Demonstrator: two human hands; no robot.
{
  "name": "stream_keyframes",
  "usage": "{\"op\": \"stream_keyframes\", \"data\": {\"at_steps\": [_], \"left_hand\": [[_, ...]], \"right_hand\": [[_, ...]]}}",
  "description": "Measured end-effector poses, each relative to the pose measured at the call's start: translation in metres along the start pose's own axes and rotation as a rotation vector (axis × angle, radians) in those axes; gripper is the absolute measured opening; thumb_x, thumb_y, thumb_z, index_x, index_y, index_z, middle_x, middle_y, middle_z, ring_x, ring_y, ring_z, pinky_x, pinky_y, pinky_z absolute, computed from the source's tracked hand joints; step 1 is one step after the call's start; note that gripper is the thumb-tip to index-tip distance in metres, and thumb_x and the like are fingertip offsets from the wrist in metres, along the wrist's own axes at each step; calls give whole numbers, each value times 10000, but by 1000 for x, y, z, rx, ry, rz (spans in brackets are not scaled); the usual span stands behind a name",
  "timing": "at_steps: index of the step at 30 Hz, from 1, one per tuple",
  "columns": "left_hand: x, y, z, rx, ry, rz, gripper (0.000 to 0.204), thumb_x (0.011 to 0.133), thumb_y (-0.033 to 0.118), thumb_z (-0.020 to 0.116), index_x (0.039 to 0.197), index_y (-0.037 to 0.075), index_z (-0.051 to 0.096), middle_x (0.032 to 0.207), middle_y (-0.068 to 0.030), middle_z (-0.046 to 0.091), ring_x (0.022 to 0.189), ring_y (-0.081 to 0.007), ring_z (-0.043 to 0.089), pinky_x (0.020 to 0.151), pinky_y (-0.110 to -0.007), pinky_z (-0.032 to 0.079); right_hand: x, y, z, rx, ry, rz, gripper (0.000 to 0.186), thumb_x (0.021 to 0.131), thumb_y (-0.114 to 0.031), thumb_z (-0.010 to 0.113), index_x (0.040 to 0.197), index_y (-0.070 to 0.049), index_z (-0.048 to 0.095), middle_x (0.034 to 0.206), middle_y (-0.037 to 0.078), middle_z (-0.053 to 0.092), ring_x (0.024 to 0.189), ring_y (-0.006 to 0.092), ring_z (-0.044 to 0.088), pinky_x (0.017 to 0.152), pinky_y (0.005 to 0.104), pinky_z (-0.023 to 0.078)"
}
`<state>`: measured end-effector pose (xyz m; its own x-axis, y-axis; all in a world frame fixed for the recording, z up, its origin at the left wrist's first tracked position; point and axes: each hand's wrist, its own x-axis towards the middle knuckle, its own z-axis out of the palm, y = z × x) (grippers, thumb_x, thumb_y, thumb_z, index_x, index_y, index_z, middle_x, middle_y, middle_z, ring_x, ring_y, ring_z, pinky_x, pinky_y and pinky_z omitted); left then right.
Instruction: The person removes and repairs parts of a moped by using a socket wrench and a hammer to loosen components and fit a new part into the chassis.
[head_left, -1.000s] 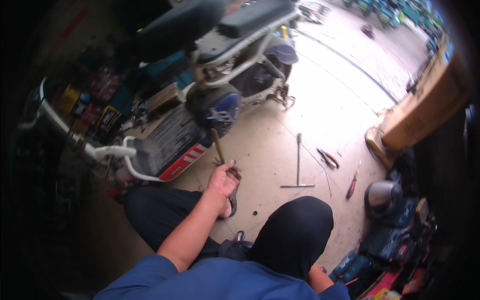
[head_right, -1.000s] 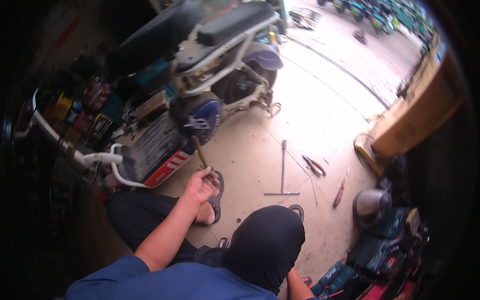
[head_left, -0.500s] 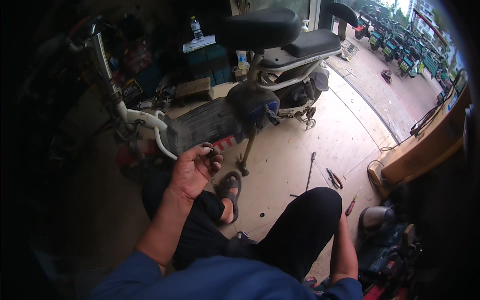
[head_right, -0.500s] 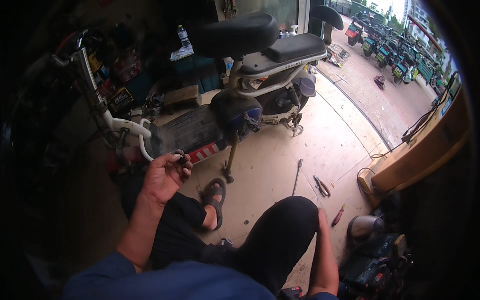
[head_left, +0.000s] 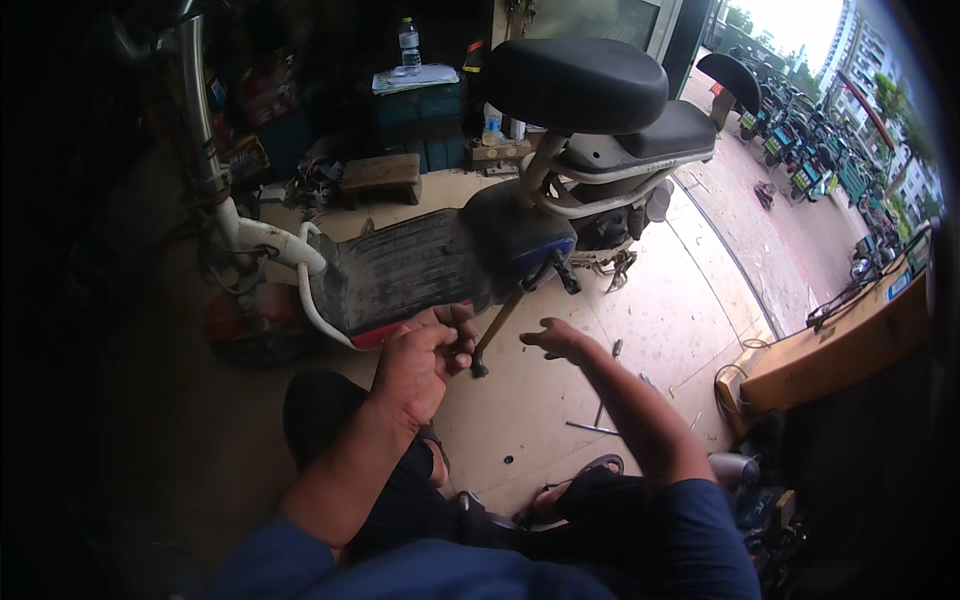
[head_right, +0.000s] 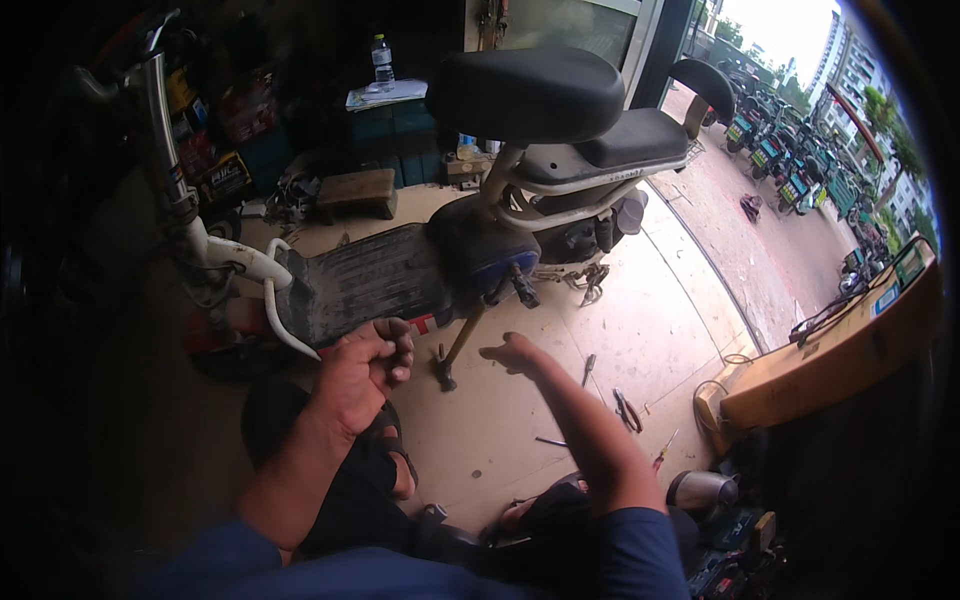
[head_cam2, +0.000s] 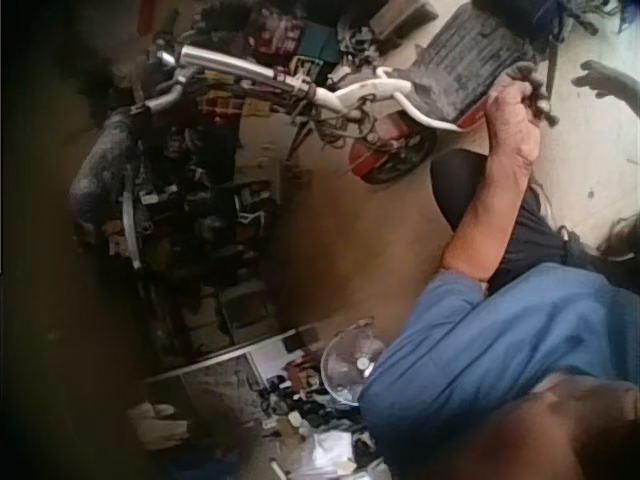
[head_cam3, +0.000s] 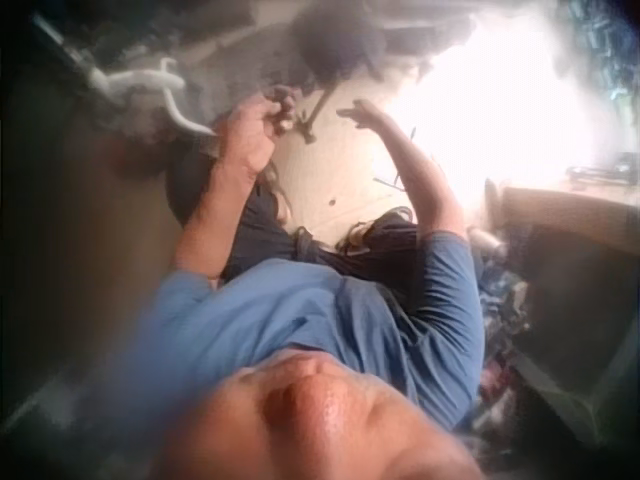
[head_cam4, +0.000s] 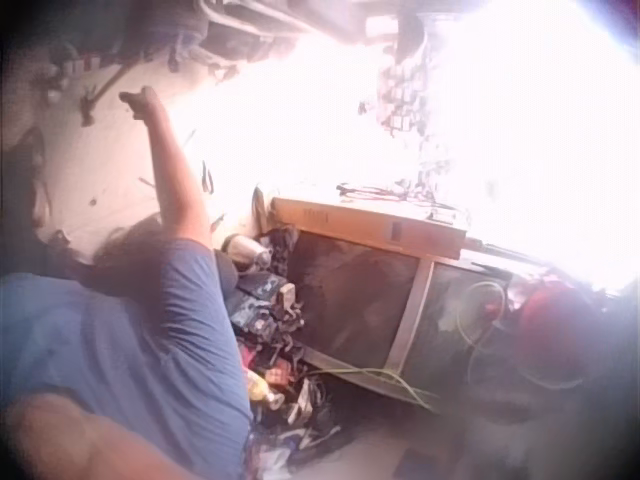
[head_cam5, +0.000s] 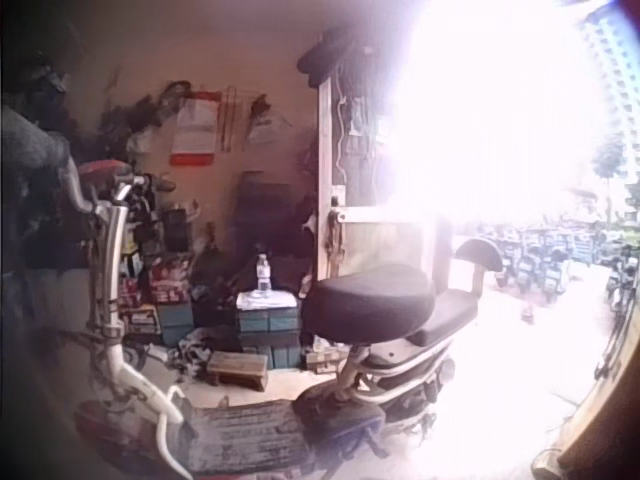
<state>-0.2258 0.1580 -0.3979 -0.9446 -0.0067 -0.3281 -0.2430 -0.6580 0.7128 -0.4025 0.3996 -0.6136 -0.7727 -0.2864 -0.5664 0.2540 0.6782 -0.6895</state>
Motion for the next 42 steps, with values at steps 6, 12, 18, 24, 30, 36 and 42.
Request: {"op": "stream_keyframes", "data": {"at_steps": [6,12,18,24,30,36,42], "left_hand": [[0,2,1,89,-5,-50,313,840,-36,427,1085,-34,623,917,-72,630,736,-126,526,608,-234,408],[28,-4,2,186,35,-70,255,939,192,570,1092,2,643,786,-22,603,658,-83,489,550,-215,367],[128,-48,59,472,17,-431,662,809,638,736,1006,16,629,647,24,501,515,-64,400,438,-221,250],[208,-118,87,611,161,-382,522,771,598,762,843,119,567,582,28,412,440,-94,302,421,-265,244],[184,-125,48,457,308,-291,360,840,438,702,761,128,537,591,10,458,431,-123,350,417,-318,254],[172,-170,-77,268,494,-438,345,885,431,686,795,120,566,600,8,463,442,-119,360,412,-311,272],[227,-244,-130,450,484,-420,370,891,415,705,822,68,596,639,-25,531,460,-157,426,402,-332,318]], "right_hand": [[106,-1,106,456,370,-145,467,833,-307,765,1172,-6,653,931,145,715,835,198,678,709,318,509],[13,-7,125,576,206,-128,340,812,-136,760,1092,-11,614,888,33,658,723,142,627,620,279,518],[-52,5,149,1043,352,-280,242,939,-174,714,1076,-9,602,902,49,662,774,126,634,713,268,531],[-107,27,136,1011,117,-166,385,943,-221,711,1178,68,613,955,47,677,843,131,632,783,247,511],[-130,59,127,1069,-259,5,563,917,-81,676,1414,86,473,1143,141,654,1031,230,657,953,345,549],[-137,51,109,1117,-427,193,751,898,-2,644,1540,43,257,1224,159,596,1099,300,651,999,437,549],[-138,76,128,1134,-435,355,443,952,-178,647,1348,-6,549,1132,143,635,1082,310,644,974,427,539]]}}
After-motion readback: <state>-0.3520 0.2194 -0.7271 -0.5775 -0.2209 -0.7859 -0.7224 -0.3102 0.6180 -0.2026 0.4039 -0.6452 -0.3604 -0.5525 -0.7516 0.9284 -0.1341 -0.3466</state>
